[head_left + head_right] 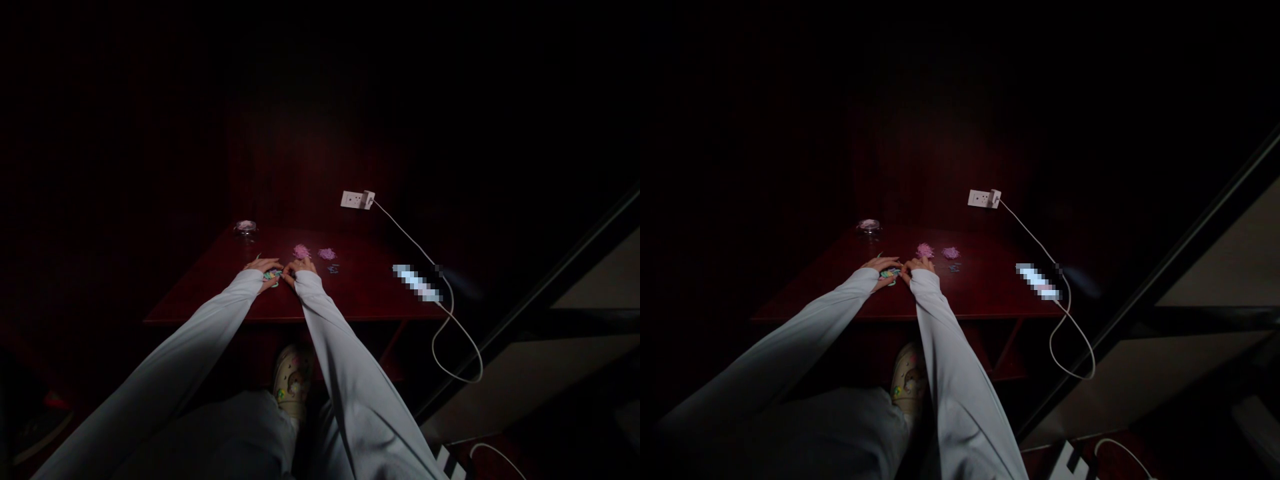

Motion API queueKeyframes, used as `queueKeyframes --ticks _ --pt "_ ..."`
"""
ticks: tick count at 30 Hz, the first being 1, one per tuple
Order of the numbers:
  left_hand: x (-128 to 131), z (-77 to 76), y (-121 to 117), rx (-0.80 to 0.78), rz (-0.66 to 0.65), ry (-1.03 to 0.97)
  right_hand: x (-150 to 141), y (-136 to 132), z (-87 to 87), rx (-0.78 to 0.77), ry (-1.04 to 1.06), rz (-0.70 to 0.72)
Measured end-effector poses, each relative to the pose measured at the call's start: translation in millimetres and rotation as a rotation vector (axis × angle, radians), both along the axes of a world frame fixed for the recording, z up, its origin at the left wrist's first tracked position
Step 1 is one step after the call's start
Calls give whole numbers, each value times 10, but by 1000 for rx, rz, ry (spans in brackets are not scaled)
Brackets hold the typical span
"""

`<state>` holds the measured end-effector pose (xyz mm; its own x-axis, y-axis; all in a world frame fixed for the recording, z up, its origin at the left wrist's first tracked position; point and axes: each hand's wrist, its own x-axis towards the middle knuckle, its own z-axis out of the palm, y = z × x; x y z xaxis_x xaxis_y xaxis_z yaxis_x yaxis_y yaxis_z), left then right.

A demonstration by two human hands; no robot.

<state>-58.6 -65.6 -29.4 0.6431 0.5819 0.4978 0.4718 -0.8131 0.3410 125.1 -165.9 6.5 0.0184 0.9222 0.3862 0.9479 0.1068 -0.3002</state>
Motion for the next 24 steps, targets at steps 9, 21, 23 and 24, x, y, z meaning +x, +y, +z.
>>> queueKeyframes --ticks 9,21,23,24 --pt "28 -43 65 5 3 -12 66 25 -44 79 153 -40" --pt "63 -24 69 7 51 -16 142 83 -108 118 233 10" --pt "69 -16 85 -12 57 3 137 76 -102 111 241 18" --pt "68 -5 81 -18 59 7 131 71 -96 104 245 21"
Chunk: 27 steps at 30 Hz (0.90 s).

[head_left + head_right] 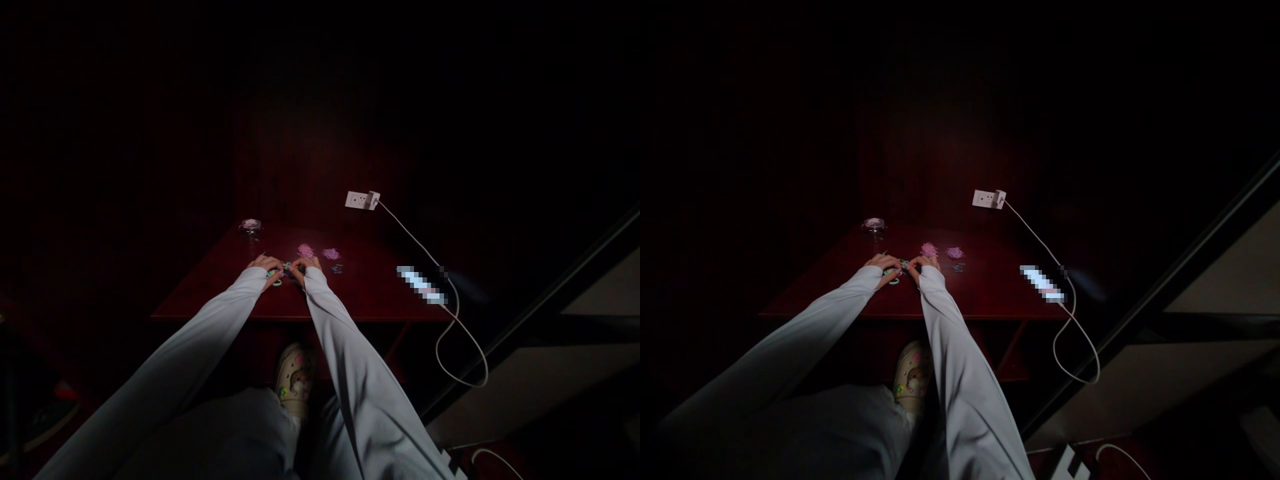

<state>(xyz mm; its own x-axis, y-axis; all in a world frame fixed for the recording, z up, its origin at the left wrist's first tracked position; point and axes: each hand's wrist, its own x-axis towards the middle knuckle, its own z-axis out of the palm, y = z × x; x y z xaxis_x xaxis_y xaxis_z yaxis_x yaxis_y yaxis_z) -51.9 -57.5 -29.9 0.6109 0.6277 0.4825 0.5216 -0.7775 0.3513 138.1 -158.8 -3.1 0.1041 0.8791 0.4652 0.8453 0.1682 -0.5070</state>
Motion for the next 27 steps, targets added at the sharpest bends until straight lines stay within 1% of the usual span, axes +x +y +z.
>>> queueKeyframes --ticks 5,8,11,14,20,24,27 --pt "-37 106 -155 19 16 -31 -52 -52 56 -36 -2 25" --pt "-49 159 -252 43 -24 -13 -78 -92 87 -41 -33 36" --pt "-50 169 -274 52 -52 -1 -94 -112 104 -43 -56 33" --pt "-48 142 -217 28 -61 -4 -99 -107 106 -54 -46 29" --pt "-19 41 13 -38 -35 3 -85 -81 81 -42 -37 32" --pt "-14 -19 106 -22 -4 -13 -82 -72 70 -30 -26 38" --pt "-26 -36 134 -12 26 -28 -84 -68 67 -29 -2 52"
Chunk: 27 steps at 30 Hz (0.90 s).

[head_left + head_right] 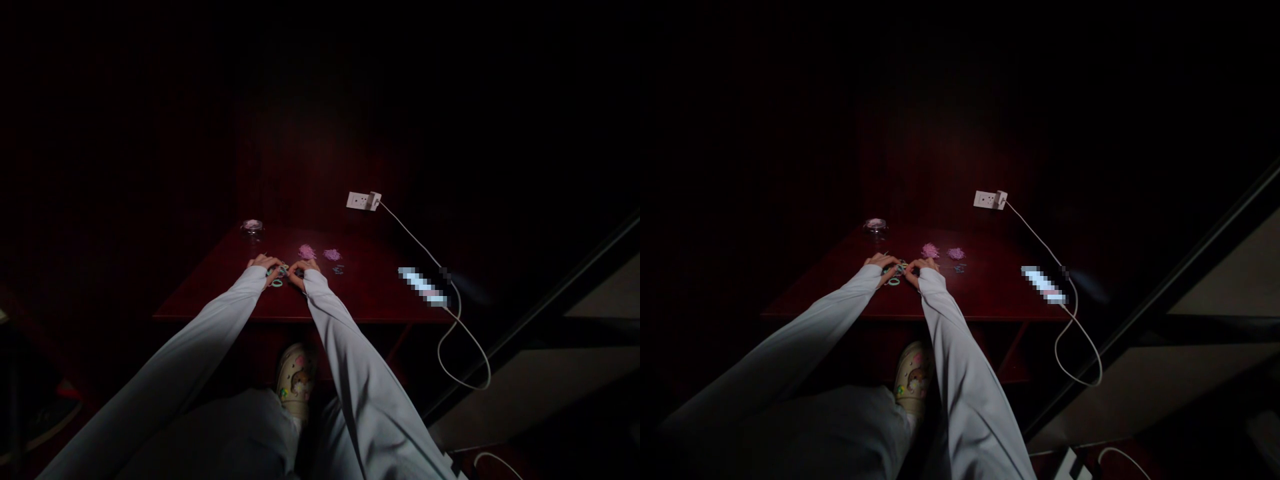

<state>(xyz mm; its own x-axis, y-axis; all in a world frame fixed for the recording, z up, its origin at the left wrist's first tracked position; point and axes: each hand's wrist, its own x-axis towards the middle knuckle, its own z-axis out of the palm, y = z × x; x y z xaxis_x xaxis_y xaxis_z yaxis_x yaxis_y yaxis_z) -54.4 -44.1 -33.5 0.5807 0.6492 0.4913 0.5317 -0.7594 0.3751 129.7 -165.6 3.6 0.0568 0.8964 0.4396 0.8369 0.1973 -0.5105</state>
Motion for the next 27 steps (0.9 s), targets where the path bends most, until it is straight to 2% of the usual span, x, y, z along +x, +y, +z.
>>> queueKeyframes --ticks 4,7,11,14,19,27 --pt "-17 38 -22 -31 52 -5 2 -5 -4 11 60 18" --pt "-25 108 -131 -44 70 13 8 -8 2 23 103 -7" --pt "-33 203 -345 45 -19 9 13 4 17 26 105 -19" --pt "-35 244 -437 46 -42 -6 14 8 21 18 103 -7" --pt "-21 247 -427 28 -21 -17 18 4 4 36 90 28" --pt "-29 189 -365 96 -66 -20 31 55 -48 52 92 71"
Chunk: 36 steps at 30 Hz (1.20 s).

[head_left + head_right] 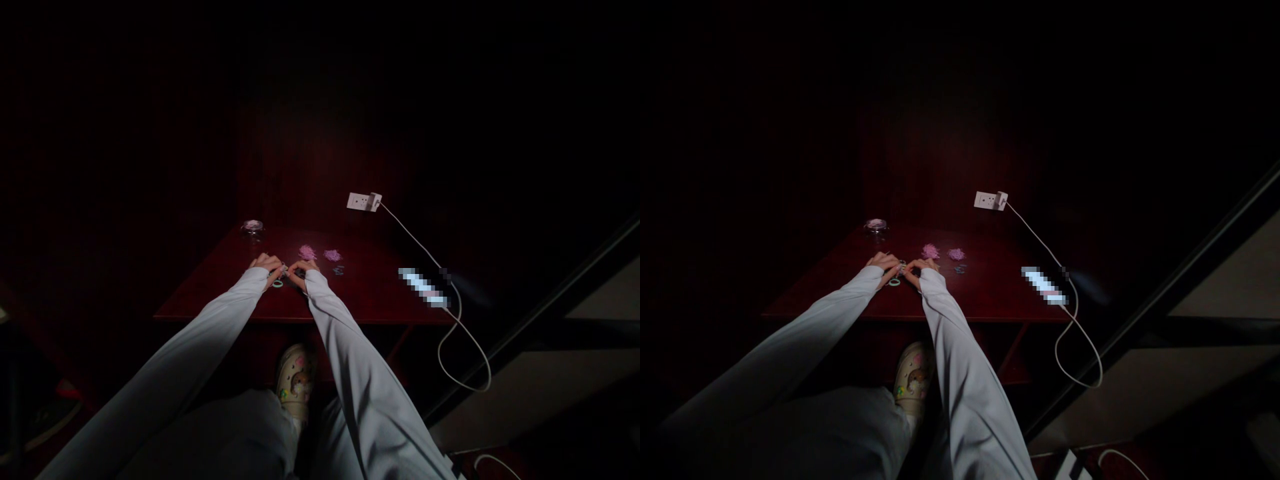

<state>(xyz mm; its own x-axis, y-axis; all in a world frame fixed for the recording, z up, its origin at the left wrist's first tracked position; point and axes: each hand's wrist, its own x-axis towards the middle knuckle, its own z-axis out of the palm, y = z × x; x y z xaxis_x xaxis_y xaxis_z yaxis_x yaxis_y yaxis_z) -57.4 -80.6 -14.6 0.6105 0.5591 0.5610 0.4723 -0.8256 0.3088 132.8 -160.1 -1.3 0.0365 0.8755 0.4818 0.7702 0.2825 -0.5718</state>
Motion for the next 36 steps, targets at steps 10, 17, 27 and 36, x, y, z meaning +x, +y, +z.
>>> queueKeyframes --ticks 10,17,27,36 --pt "50 -149 271 -62 15 -13 23 21 -30 -5 30 -1" --pt "59 -248 426 -63 15 -25 27 23 -31 -26 60 -38" --pt "63 -269 462 -56 26 -21 -31 -48 48 -101 -37 -110" --pt "41 -236 405 -54 69 -39 -31 -110 87 -181 -165 -145"
